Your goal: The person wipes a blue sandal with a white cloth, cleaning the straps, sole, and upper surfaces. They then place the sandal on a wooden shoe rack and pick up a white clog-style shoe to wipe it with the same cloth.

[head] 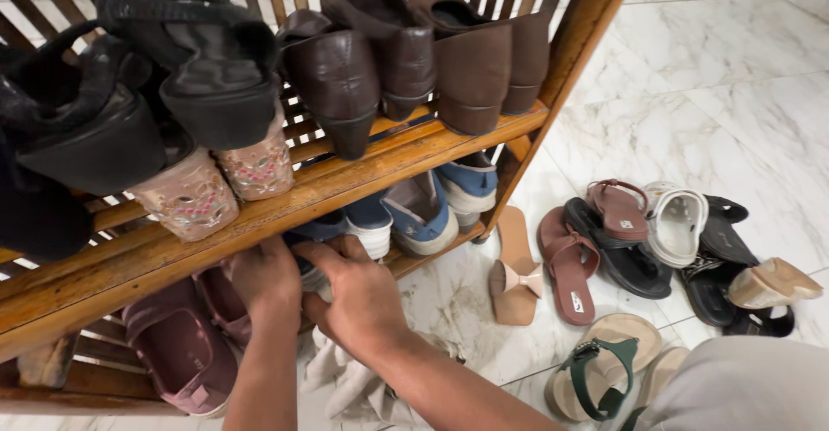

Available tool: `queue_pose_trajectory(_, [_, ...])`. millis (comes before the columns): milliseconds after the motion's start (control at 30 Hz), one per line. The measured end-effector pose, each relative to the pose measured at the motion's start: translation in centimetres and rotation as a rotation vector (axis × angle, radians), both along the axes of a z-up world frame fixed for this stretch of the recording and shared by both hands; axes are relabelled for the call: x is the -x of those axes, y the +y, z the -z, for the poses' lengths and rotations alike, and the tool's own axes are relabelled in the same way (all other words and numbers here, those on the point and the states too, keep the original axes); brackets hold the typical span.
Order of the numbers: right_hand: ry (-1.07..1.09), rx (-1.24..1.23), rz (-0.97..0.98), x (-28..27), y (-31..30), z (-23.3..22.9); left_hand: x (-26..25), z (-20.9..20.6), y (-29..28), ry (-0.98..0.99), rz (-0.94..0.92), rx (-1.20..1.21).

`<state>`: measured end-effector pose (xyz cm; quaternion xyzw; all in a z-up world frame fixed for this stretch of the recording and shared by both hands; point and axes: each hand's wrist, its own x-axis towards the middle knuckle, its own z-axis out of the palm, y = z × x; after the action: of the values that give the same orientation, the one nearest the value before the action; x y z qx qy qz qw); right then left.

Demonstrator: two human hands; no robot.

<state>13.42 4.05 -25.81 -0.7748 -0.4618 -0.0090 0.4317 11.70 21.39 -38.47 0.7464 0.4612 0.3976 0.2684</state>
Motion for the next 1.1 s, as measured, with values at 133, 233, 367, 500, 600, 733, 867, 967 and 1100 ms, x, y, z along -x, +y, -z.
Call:
queue_pose_trajectory(133, [0.036,-0.001,0.033,0.1,-2.2,-1.7,1.4,-4.0,-4.3,-0.078,-0.025,-0.308])
queue_pose_trajectory(233, [0.050,-0.005,0.058,-0.3,-4.4,-3.0,2.1,-8.1,-8.8,-0.199,0.032,-0.240])
queue_pose_trajectory(367, [0.101,-0.049,0.001,-1.8,-8.2,-4.8,2.0,-12.2,-14.1,-0.265,0.211,-0.094])
queue_pose_trajectory(500, [0.192,-0.011,-0.031,-4.1,-12.9,-7.3,0.7,-15.2,-18.9,-0.325,0.394,0.049])
queue_pose_trajectory(600, [0.219,-0.031,-0.070,-5.8,-16.4,-9.7,-1.1,-18.2,-22.5,-0.439,0.604,0.293])
queue_pose_trajectory(733, [0.206,-0.037,-0.084,-7.4,-21.0,-14.6,-2.8,-23.0,-27.2,-0.482,0.829,0.422])
queue_pose_trajectory(867, [0.084,0.049,-0.018,-7.8,-26.0,-19.5,-2.9,-26.8,-31.2,-0.525,1.040,0.287])
queue_pose_trajectory(967, [0.020,0.137,-0.002,-7.9,-29.4,-21.7,-3.0,-28.4,-33.5,-0.440,1.155,0.371])
queue_pose_trajectory(1100, [0.086,0.199,0.071,-7.5,-32.9,-21.3,-3.8,-28.5,-35.5,-0.297,1.305,0.559])
